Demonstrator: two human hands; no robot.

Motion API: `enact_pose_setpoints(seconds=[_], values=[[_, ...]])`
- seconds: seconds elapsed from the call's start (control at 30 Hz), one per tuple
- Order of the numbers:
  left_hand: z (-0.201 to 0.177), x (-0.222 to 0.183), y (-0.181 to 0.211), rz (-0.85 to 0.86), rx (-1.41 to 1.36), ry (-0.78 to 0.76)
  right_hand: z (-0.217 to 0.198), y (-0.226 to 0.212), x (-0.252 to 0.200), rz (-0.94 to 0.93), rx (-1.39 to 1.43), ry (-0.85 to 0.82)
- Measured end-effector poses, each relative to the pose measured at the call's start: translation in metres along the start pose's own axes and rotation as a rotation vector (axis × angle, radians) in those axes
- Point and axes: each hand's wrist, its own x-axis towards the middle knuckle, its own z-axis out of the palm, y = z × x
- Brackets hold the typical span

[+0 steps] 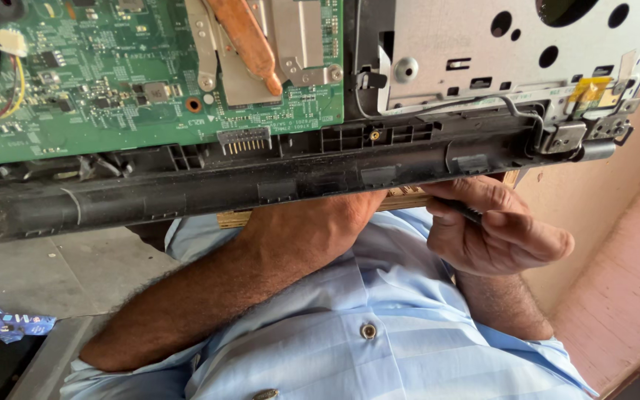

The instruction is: The person holds a laptop component, connects a small ribbon cable to it, and slides the component into its slot on the laptop motherboard.

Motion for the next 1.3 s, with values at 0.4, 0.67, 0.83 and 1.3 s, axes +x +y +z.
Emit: enact_pose_setpoints(seconds=[0.4, 0.67, 0.83, 1.3], values=[[0.003, -0.001, -0.004, 0.138, 0.261, -0.076, 0.01, -0.003, -0.001, 0.041, 0.052, -0.004], [0.003, -0.005, -0.005, 0.051, 0.184, -0.004, 0.015, 0.001, -0.003, 0.019, 0.125, 0.01], [0.008, -0.004, -0.004, 0.11, 0.339, 0.028, 0.01, 0.016, -0.028, 0.311, 0.369, 0.113], [-0.005, -0.007, -0.006, -0.048, -0.086, 0.099, -0.013, 0.01, 0.015, -0.083, 0.064, 0.133]])
